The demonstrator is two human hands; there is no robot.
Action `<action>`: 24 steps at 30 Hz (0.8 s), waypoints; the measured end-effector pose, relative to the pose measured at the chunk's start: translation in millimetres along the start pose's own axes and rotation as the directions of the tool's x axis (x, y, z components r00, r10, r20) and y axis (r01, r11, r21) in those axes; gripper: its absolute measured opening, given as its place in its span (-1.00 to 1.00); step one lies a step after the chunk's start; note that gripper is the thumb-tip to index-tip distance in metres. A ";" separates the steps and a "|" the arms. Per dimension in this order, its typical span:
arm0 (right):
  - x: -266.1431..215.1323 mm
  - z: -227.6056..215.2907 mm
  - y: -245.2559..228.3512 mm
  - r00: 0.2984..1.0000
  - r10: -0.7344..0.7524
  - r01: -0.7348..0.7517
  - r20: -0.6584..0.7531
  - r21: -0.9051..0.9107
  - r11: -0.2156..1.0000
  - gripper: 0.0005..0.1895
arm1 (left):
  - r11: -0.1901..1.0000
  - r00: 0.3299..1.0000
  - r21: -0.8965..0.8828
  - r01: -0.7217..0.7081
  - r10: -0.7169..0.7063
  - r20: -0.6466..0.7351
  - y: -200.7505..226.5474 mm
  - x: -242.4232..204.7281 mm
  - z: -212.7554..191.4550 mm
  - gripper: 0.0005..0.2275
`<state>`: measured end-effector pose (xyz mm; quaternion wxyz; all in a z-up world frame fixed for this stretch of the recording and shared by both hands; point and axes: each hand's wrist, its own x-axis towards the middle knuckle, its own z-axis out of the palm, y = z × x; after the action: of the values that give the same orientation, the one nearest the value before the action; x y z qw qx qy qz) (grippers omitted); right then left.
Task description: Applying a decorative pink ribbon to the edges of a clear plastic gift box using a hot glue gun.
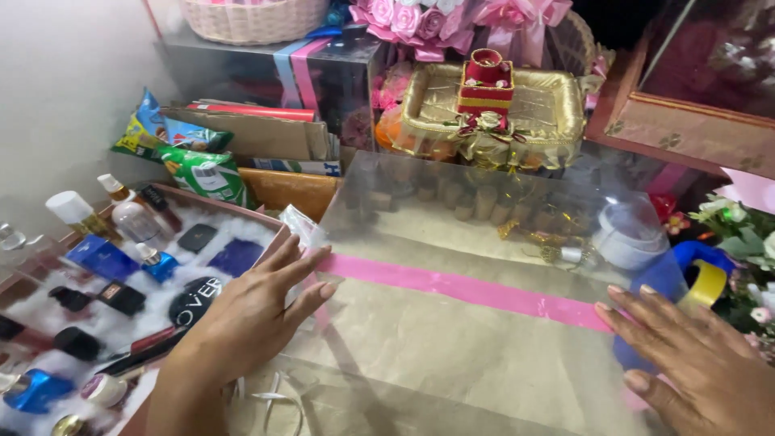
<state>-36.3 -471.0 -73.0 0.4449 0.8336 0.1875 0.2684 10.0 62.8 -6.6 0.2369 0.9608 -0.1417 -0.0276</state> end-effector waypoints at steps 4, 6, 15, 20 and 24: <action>-1.8 -38.7 17.7 0.943 0.080 -0.308 0.322 0.760 0.573 -0.29 | 0.996 0.996 -0.068 0.065 -0.060 0.069 4.7 -1.0 -1.6 -0.38; -5.1 -50.7 25.1 0.937 0.219 -0.328 0.273 0.904 0.275 -0.33 | 0.989 0.984 -0.016 0.145 -0.142 0.110 4.1 -0.5 -3.5 -0.32; 1.4 -100.9 15.8 0.332 0.157 -0.932 0.930 0.349 -0.094 -0.30 | 0.994 0.994 0.037 0.100 -0.102 0.048 -20.8 9.3 6.1 -0.36; 14.7 -106.2 9.9 0.268 0.101 -0.958 0.958 0.276 -0.079 -0.17 | 0.995 0.999 0.095 0.036 -0.037 0.008 -33.9 16.8 4.4 -0.35; 36.2 -128.4 12.3 0.199 0.084 -0.977 0.976 0.205 -0.062 -0.13 | 0.986 0.988 0.068 0.153 -0.153 -0.009 -32.9 27.3 0.4 -0.36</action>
<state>-85.9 -375.3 6.6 -0.2633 0.9011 -0.3349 -0.0812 44.6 82.7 -21.8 0.2013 0.9764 -0.0680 -0.0391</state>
